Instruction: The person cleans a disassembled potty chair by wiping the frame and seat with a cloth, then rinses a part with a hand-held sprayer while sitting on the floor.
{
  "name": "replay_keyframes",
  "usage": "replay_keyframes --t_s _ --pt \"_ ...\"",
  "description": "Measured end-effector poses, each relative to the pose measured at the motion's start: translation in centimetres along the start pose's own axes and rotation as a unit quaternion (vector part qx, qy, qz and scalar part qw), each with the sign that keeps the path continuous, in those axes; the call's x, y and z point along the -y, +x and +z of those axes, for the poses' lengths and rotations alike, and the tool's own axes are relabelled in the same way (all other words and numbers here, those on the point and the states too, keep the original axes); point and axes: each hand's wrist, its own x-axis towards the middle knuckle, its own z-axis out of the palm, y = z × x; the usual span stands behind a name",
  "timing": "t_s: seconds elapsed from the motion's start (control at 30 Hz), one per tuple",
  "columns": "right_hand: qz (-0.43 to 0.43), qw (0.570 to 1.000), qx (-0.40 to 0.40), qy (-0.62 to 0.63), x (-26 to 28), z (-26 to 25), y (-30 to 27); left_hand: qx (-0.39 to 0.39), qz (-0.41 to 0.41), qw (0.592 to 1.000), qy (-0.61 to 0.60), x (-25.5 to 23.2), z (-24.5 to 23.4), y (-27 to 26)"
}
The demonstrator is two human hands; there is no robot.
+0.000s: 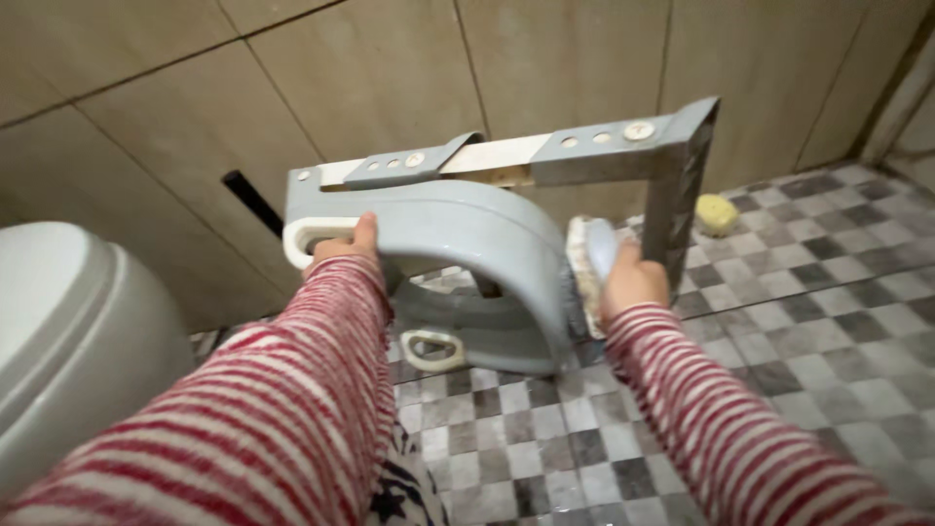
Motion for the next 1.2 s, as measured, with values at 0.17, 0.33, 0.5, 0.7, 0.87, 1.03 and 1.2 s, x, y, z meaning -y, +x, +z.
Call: replay_keyframes --t_s 0.17,0.33,0.5,0.7,0.87,1.03,1.2 --pt "-0.248 0.958 0.05 -0.134 8.8 -0.9 -5.7 0.037 -0.01 0.999 -0.025 -0.5 -0.2 -0.9" --pt "-0.178 0.975 -0.005 -0.134 9.9 0.2 -5.8 0.047 -0.033 0.998 0.012 -0.9 -0.2 0.9" --pt "-0.05 0.98 -0.052 -0.184 2.6 -3.0 -1.8 0.084 0.061 0.994 -0.04 0.3 0.8 -1.8" --pt "-0.124 0.962 -0.052 -0.236 1.9 -5.5 -4.6 0.215 0.131 0.967 -0.045 -0.1 -0.6 -7.9" --pt "-0.076 0.965 -0.06 -0.242 -1.4 -6.1 -4.0 0.228 0.269 0.935 0.046 -1.0 -0.1 -10.9" --pt "0.026 0.978 -0.072 -0.195 -9.1 -8.4 -3.1 -0.052 0.316 0.943 0.087 -0.2 -1.7 -11.7" --pt "0.107 0.98 -0.056 -0.156 -14.0 -8.9 -2.5 -0.076 0.404 0.902 0.135 0.6 -0.5 -11.7"
